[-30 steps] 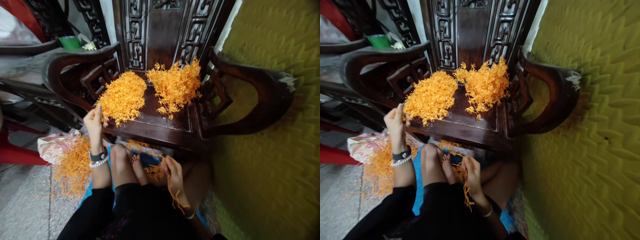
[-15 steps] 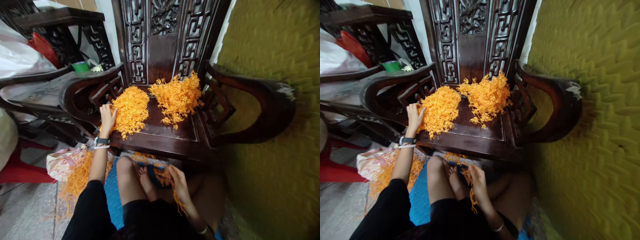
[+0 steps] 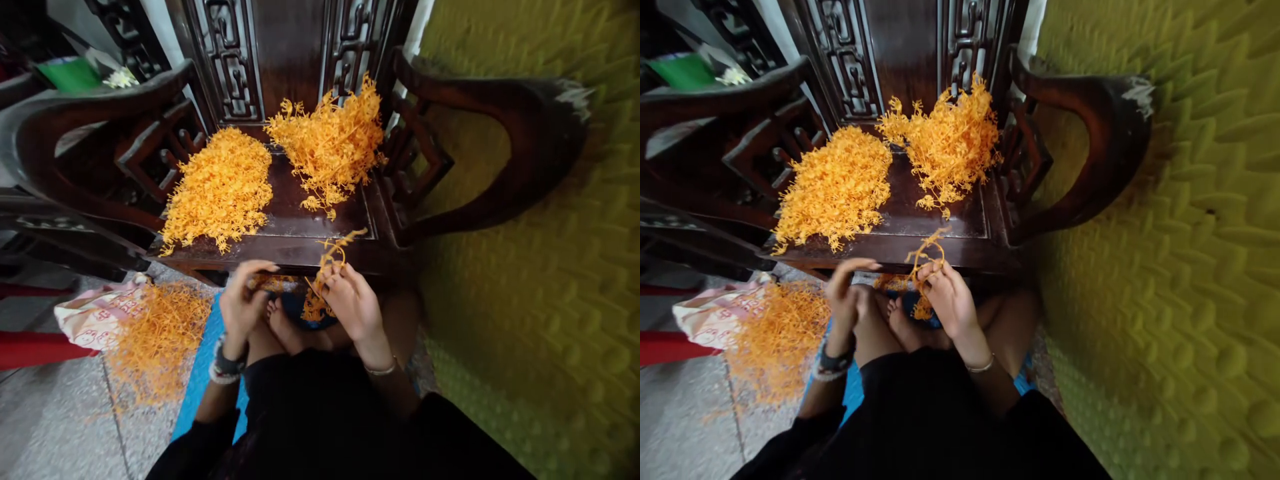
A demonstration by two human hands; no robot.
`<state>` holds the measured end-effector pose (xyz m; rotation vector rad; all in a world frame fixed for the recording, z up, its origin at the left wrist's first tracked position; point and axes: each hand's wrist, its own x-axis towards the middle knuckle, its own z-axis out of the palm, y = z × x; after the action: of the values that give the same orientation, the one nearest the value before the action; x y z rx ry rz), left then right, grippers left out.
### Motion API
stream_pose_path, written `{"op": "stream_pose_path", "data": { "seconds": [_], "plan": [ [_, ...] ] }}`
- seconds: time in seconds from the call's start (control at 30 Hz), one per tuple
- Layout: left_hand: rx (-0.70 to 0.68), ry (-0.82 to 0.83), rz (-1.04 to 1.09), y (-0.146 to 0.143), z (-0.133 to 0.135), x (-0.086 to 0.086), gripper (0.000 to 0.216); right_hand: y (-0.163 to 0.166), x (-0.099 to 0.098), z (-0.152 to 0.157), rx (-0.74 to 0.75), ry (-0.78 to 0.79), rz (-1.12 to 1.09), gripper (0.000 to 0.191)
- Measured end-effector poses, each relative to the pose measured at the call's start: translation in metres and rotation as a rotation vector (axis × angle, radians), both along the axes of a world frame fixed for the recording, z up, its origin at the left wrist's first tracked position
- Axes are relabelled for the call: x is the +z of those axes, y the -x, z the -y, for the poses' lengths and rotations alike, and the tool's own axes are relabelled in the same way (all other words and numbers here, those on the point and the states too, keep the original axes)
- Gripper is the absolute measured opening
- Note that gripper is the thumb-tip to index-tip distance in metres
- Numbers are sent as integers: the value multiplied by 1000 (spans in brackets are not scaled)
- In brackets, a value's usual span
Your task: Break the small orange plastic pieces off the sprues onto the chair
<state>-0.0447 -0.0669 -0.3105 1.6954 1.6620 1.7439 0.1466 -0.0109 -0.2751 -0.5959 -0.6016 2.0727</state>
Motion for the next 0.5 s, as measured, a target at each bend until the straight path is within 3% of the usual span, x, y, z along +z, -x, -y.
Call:
{"op": "stream_pose_path", "data": {
  "seconds": [0.07,0.2,0.3,0.4,0.5],
  "plan": [
    [-263,250,120,-46,9,-20,58,2,0,2,30,-53,-1,22],
    [-422,621,413,-95,10,-43,52,-2,-8,6,0,-291,117,22],
    [-571,775,530,-95,12,-46,52,-15,-12,4,83,-429,298,27],
    [-701,905,499,-78,17,-44,48,-26,-13,-1,192,-484,416,30],
    [-809,1007,483,-57,23,-43,43,-30,-17,-6,188,-517,471,30]
  ]
}}
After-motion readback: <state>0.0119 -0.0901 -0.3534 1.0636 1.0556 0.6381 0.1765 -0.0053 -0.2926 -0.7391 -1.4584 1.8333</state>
